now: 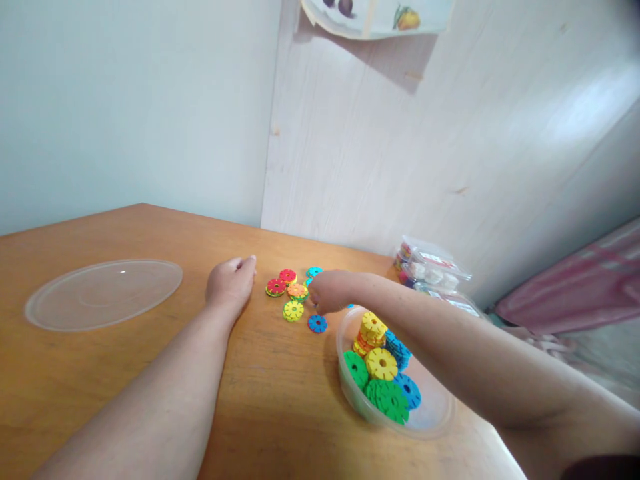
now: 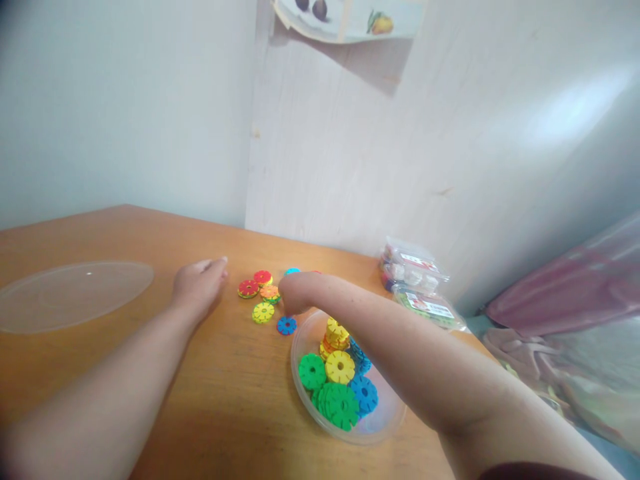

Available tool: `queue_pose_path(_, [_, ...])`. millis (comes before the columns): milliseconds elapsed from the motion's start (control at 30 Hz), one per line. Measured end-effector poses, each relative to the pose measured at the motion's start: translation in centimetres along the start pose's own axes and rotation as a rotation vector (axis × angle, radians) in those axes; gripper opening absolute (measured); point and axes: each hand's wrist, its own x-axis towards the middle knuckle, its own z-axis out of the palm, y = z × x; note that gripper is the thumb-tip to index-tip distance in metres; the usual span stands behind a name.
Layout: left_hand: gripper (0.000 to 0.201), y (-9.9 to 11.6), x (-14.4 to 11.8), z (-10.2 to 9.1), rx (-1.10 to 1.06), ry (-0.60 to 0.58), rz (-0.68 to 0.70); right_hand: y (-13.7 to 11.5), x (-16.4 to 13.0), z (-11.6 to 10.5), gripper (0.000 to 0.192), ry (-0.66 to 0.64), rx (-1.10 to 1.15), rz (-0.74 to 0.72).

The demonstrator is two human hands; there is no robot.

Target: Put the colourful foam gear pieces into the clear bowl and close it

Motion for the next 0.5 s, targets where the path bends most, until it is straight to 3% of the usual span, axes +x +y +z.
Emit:
queue_pose_path(133, [0.045, 0.3, -0.4, 0.0, -0.019, 0.025, -0.004, 1.5, -1.5, 0.0, 0.028, 0.154, 0.076, 0.122])
queue_pose_path(300, [0.043, 0.6, -0.7, 0.0, -0.031, 0.046, -0.002, 4.0, -7.4, 0.6, 0.025, 0.346, 0.321, 0.113])
queue_pose_path(500, [0.042, 0.6, -0.7, 0.1, -0.067, 0.085, -0.041, 5.6, -14.9, 3.7, 0.012, 0.264, 0.615, 0.051])
